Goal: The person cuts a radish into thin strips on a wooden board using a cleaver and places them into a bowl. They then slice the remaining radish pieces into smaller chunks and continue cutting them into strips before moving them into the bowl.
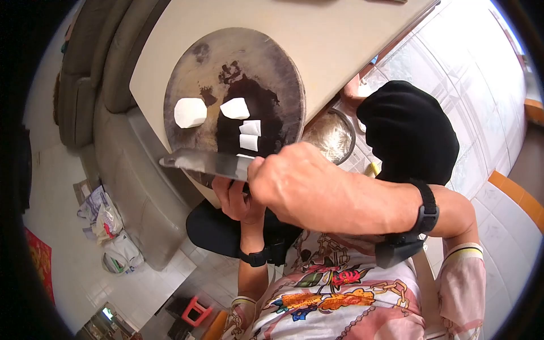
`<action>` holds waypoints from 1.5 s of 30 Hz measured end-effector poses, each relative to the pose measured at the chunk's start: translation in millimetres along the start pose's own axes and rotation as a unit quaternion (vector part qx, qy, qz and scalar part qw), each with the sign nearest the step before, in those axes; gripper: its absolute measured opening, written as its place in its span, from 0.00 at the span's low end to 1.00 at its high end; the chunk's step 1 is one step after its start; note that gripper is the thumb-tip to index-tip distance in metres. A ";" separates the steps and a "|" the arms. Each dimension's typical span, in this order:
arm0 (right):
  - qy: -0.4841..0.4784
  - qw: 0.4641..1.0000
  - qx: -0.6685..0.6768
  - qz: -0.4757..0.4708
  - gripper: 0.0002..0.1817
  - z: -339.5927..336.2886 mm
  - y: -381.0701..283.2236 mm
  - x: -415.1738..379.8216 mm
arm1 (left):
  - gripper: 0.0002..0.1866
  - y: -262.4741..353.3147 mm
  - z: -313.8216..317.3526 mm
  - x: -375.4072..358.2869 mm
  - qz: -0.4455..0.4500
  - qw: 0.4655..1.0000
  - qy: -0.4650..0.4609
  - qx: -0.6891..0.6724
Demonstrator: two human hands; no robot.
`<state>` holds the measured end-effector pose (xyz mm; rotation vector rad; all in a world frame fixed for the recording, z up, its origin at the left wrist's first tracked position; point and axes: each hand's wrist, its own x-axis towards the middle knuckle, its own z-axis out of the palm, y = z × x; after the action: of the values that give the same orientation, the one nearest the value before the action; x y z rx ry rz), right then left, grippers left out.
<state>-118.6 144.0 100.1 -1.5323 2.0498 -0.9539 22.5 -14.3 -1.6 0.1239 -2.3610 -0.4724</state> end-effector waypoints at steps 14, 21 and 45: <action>-0.038 0.996 -0.063 -0.043 0.24 3.2 -10.3 1.8 | 0.19 -12.3 -7.9 -37.5 -0.004 0.990 -0.095 0.108; -0.026 0.998 -0.062 0.017 0.17 19.8 -12.7 24.3 | 0.15 -9.7 -4.7 -22.9 -0.036 0.995 -0.087 0.025; -0.036 0.996 -0.078 -0.038 0.28 5.1 -13.0 -5.5 | 0.19 -7.1 -2.8 -19.1 -0.007 0.998 -0.042 0.053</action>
<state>-104.7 145.6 105.6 -1.7099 2.0705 -0.7681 38.3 -17.6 -14.5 0.1734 -2.4697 -0.3661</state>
